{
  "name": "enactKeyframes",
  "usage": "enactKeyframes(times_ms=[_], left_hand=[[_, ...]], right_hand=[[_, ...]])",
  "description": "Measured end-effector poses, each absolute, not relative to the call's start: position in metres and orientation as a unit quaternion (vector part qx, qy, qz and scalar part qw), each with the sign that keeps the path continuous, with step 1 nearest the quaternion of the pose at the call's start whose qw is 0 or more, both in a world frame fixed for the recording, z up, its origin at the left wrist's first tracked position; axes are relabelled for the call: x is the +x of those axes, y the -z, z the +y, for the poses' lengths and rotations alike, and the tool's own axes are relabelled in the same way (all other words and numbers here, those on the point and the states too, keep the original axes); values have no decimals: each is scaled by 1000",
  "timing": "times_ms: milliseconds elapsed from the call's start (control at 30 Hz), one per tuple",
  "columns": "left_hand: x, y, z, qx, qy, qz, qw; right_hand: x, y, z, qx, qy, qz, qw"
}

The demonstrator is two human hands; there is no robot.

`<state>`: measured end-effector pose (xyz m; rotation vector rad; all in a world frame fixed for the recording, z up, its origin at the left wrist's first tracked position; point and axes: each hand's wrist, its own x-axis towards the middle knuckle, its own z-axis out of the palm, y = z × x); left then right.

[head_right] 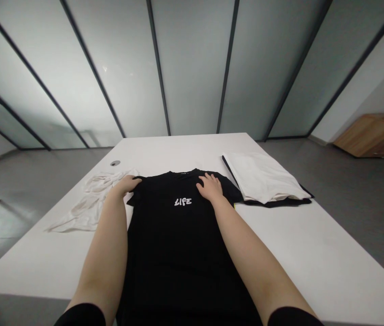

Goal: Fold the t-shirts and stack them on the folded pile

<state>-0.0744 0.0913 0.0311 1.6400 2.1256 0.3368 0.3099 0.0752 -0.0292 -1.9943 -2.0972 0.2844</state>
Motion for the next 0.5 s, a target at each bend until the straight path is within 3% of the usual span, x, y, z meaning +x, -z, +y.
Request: enactKeyframes(times_ms=[233, 500], left_hand=[[-72, -39, 84, 547, -151, 777, 271], [-69, -73, 74, 603, -84, 769, 196]], right_hand=[[310, 30, 76, -681, -98, -717, 116], [310, 30, 76, -681, -98, -715, 121]])
